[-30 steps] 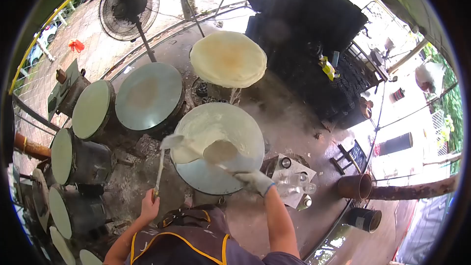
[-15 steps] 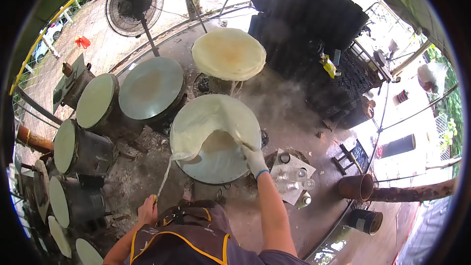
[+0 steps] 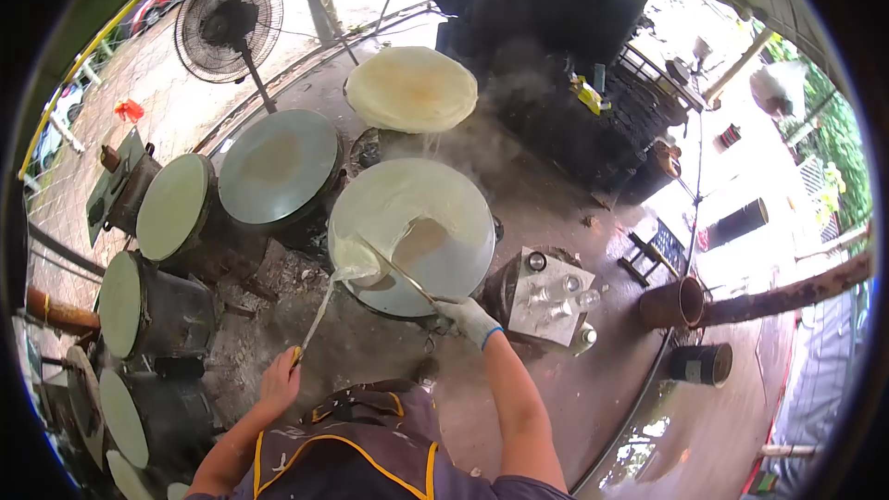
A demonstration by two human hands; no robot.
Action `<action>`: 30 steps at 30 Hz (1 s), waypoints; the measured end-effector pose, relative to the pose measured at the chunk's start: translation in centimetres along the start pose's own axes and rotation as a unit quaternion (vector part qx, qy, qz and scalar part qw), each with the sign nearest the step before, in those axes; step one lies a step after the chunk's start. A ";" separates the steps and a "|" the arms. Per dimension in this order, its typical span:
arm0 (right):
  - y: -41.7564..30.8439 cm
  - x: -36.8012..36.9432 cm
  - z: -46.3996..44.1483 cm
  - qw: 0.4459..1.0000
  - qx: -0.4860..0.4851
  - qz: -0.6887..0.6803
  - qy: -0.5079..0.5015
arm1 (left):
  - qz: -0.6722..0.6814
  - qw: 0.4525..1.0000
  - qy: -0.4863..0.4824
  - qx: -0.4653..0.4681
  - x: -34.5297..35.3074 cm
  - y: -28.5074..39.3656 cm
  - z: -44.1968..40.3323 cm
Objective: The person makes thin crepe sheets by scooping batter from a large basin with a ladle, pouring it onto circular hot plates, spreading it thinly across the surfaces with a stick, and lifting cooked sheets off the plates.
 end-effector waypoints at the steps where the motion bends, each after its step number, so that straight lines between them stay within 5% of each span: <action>1: 1.1 0.7 1.4 0.999 -0.006 -0.051 0.018 | 0.018 1.000 -0.003 0.011 -0.7 -0.6 0.0; 4: 5.3 4.8 5.4 0.968 -0.064 -0.237 0.046 | 0.080 0.993 0.035 0.078 -2.5 -3.2 0.3; 7: 7.2 14.3 6.2 0.920 -0.008 -0.368 0.136 | 0.214 0.974 0.026 0.070 -3.9 -5.8 -0.5; 11: 0.6 25.9 0.1 0.964 -0.072 -0.257 0.011 | 0.331 0.943 -0.023 0.008 -6.4 -8.8 -1.4; 17: 6.3 27.4 -0.1 0.882 -0.103 -0.291 0.355 | 0.580 0.806 -0.033 -0.109 -10.6 -13.8 1.1; 23: 2.9 27.8 -2.7 0.924 -0.147 -0.107 0.337 | 0.626 0.749 -0.014 -0.215 -11.3 -18.9 5.6; 25: 4.5 25.4 -1.9 0.885 -0.131 -0.266 0.359 | 0.631 0.743 -0.015 -0.225 -11.3 -19.9 7.1; 26: 5.4 25.0 -1.0 0.880 -0.070 -0.294 0.366 | 0.638 0.737 -0.014 -0.224 -11.2 -20.3 7.6; 30: 4.2 26.6 0.5 0.866 -0.116 -0.332 0.354 | 0.661 0.710 -0.013 -0.242 -10.3 -20.2 9.3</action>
Point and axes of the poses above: each hand's wrist, its own z-axis away from the middle knuckle, its own x-axis out of the palm, y = z × x, the point moved 10 cm from there along -z, towards the middle knuckle, and after that the axes turned 6 degrees about x, right-handed, at the moved point
